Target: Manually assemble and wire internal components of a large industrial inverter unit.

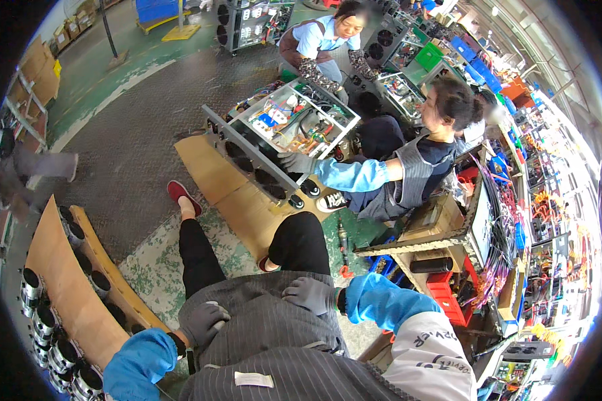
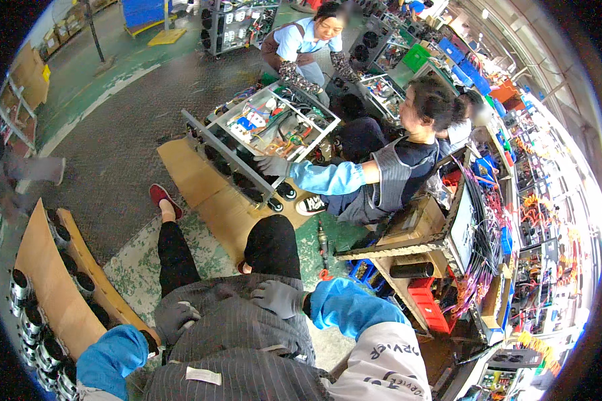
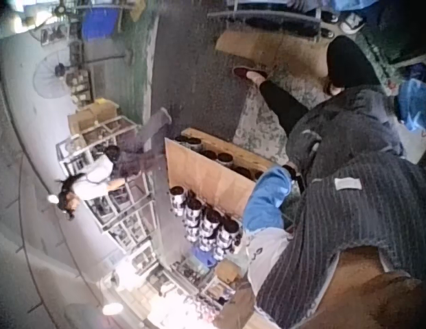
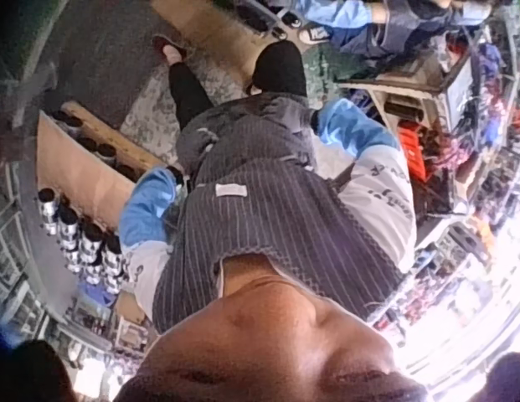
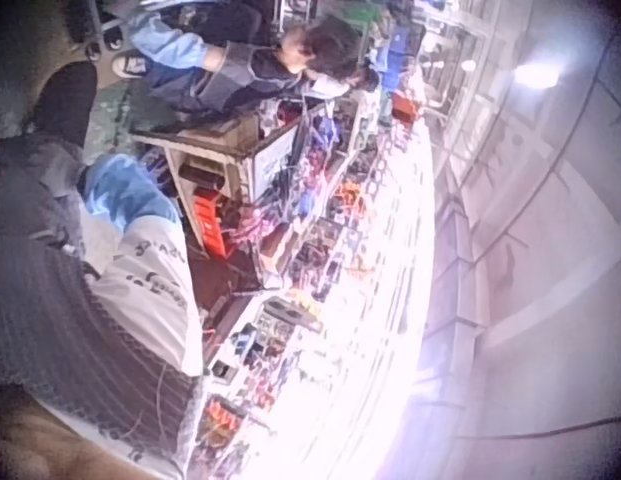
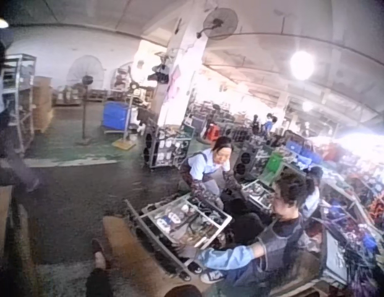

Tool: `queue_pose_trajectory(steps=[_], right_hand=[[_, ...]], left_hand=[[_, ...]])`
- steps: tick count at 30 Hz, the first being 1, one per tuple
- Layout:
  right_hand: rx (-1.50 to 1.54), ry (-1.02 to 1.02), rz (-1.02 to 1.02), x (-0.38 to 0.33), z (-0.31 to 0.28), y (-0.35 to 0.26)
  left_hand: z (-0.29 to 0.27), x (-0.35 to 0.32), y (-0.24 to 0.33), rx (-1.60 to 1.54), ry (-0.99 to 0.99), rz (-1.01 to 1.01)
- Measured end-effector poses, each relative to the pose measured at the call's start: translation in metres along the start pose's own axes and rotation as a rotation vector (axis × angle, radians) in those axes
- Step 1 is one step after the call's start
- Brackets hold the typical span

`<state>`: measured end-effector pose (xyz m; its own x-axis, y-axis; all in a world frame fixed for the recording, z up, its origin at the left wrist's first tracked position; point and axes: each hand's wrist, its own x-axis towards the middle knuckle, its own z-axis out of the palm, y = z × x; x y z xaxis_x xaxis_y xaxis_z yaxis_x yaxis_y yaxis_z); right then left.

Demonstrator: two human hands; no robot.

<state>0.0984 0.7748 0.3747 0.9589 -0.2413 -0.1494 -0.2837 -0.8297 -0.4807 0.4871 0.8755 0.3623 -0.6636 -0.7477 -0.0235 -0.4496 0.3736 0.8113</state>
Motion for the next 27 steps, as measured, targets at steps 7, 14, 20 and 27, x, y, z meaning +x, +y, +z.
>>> queue_pose_trajectory(steps=[7,14,20,27], right_hand=[[0.011,0.052,-0.018,0.003,0.006,0.002],[0.004,0.039,-0.016,0.002,-0.001,-0.001],[0.028,0.064,-0.020,0.002,-0.004,-0.003],[0.011,0.036,-0.013,0.002,-0.003,-0.002]], left_hand=[[-0.003,0.003,0.003,0.006,0.017,0.018],[-0.002,0.002,-0.001,-0.019,-0.010,-0.013],[0.005,-0.001,-0.009,-0.014,-0.008,0.016],[0.012,-0.007,-0.018,-0.018,-0.008,0.027]])
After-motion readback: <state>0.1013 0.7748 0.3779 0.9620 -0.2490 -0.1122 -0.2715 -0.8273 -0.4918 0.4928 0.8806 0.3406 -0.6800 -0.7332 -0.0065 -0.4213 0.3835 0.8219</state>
